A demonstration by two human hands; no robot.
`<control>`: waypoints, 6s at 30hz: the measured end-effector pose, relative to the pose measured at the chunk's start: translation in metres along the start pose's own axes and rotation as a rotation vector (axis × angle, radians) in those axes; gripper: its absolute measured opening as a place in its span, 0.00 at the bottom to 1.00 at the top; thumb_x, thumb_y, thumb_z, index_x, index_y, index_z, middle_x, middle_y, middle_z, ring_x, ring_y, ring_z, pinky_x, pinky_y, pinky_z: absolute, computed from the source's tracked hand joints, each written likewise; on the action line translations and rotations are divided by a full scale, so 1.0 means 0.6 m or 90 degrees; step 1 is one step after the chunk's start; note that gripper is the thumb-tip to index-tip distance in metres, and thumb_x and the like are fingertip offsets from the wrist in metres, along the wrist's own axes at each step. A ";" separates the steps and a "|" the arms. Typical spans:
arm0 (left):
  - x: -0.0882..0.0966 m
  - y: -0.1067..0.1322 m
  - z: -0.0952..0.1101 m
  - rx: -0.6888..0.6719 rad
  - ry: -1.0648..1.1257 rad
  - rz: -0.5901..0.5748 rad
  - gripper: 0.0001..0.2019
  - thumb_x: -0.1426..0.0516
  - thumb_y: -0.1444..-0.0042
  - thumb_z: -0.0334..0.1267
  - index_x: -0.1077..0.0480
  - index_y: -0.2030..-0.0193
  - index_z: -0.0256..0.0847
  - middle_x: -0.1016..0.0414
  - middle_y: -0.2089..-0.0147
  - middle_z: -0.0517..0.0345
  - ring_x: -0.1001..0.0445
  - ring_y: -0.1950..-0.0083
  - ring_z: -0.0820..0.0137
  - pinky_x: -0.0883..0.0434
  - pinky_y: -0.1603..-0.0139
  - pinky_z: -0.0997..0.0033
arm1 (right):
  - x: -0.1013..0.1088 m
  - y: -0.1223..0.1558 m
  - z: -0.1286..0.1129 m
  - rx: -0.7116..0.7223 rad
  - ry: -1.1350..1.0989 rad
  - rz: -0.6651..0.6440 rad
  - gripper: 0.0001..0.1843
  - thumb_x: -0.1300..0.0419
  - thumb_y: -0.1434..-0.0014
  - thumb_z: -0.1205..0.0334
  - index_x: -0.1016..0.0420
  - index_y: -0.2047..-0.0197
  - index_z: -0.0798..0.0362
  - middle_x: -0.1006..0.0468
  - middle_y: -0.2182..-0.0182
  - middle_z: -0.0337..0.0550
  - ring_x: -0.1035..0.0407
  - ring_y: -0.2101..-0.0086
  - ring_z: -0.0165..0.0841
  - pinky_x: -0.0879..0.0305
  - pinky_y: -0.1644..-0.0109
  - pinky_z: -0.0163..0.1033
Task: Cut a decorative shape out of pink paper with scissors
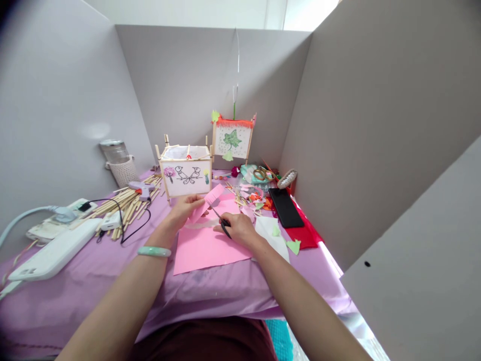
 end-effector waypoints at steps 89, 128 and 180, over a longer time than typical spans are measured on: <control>0.003 -0.002 0.000 -0.011 -0.002 0.014 0.14 0.37 0.58 0.43 0.27 0.68 0.34 0.23 0.71 0.54 0.26 0.76 0.71 0.28 0.72 0.71 | 0.000 0.001 -0.003 -0.008 0.005 0.003 0.15 0.38 0.47 0.47 0.26 0.68 0.50 0.27 0.77 0.36 0.37 0.76 0.27 0.52 0.72 0.31; -0.002 0.000 0.005 -0.012 -0.001 0.025 0.14 0.37 0.58 0.43 0.27 0.68 0.34 0.23 0.73 0.54 0.27 0.76 0.72 0.29 0.72 0.72 | -0.001 0.000 0.000 -0.015 -0.016 0.003 0.16 0.38 0.48 0.45 0.25 0.67 0.50 0.26 0.76 0.36 0.36 0.75 0.28 0.51 0.72 0.31; 0.006 -0.004 -0.002 -0.006 -0.016 0.016 0.17 0.37 0.57 0.45 0.26 0.64 0.34 0.22 0.69 0.52 0.26 0.75 0.71 0.29 0.72 0.72 | -0.003 -0.001 -0.001 -0.007 0.024 0.017 0.14 0.38 0.47 0.48 0.27 0.69 0.51 0.27 0.77 0.37 0.37 0.76 0.28 0.53 0.72 0.31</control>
Point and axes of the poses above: each hand's wrist, its own y-axis away from the middle knuckle, its own x-axis out of the back of the hand, z = x × y, the point moved 1 cm from there along -y, towards the middle knuckle
